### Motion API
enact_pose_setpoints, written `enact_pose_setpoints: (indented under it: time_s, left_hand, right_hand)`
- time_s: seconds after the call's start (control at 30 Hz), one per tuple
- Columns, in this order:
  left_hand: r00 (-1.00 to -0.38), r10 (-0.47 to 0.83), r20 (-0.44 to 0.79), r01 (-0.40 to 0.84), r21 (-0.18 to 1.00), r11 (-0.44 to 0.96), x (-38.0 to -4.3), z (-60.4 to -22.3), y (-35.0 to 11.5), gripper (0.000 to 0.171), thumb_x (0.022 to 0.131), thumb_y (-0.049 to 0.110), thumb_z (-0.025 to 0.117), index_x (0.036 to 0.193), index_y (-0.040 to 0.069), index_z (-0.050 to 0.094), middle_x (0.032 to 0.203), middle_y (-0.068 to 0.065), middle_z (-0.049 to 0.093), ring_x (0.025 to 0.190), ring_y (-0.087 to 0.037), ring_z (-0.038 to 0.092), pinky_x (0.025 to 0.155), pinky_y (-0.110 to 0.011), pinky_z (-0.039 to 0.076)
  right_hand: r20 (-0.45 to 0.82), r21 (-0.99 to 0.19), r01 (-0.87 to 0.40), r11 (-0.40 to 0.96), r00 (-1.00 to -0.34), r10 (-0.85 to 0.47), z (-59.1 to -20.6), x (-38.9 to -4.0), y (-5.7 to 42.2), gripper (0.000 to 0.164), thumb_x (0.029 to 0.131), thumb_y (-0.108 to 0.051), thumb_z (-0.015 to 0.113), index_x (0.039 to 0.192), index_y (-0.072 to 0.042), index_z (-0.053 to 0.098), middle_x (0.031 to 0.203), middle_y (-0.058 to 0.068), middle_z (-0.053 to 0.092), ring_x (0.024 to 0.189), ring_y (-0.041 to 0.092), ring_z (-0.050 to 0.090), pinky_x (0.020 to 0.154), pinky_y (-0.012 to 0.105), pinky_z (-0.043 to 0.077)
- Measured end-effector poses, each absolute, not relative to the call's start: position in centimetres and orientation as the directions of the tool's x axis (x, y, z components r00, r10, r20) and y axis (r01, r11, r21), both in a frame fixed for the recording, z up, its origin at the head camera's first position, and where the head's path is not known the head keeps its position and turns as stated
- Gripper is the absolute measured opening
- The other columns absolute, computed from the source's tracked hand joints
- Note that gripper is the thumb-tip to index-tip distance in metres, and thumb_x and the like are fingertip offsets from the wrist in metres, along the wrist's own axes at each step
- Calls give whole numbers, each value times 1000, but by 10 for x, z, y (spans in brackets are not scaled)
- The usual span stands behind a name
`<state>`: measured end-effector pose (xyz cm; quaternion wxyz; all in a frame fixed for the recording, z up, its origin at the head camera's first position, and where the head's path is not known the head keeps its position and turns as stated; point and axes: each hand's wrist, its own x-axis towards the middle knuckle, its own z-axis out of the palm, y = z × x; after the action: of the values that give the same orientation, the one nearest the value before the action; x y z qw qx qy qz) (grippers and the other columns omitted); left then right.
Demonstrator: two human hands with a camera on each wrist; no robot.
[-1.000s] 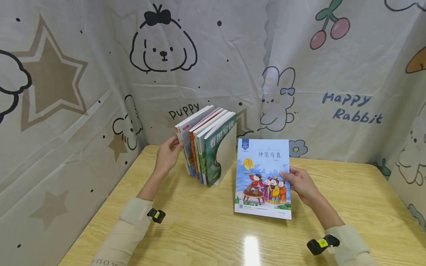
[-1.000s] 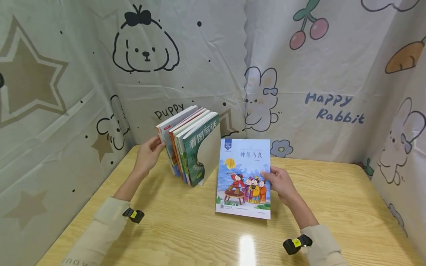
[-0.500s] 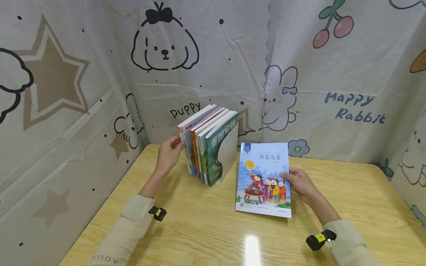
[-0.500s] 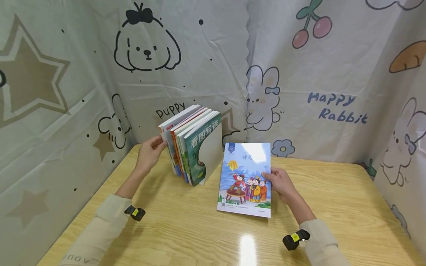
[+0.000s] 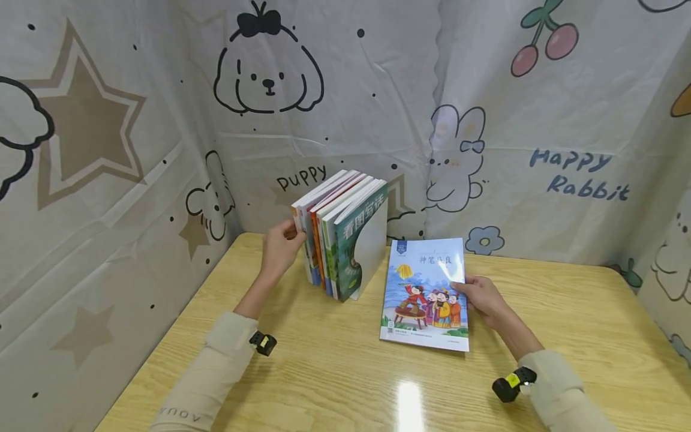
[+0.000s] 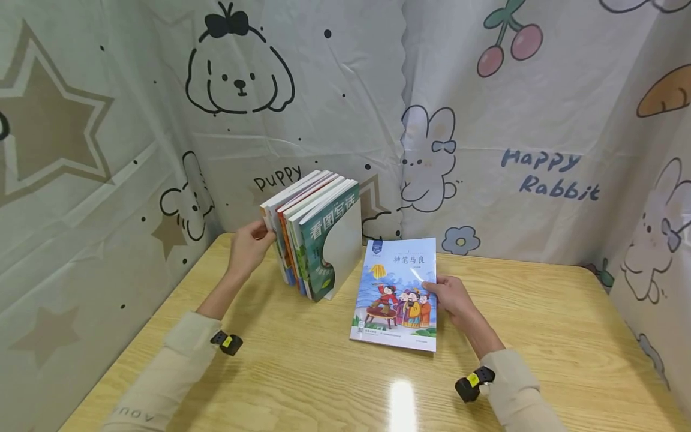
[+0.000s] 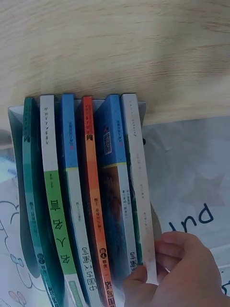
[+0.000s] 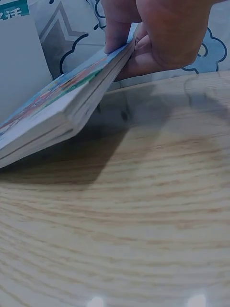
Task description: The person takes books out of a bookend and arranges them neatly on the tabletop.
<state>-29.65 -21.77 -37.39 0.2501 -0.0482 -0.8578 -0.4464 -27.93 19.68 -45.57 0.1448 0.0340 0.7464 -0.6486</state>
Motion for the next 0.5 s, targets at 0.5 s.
enact_pose_setpoints:
  time_s: [0.5]
  left_hand:
    - [-874,-203,441,303,822,482,-299,-384,-214,28,92,13,57,117,1,61,106,-16,64,95,-23,63,79,-30,51]
  right_hand:
    - [-271,-897,238,373,-962,-38,-467,-290,191,47,94,-21,53,126,13,46,95,15,65,74,14,63,64,28,54]
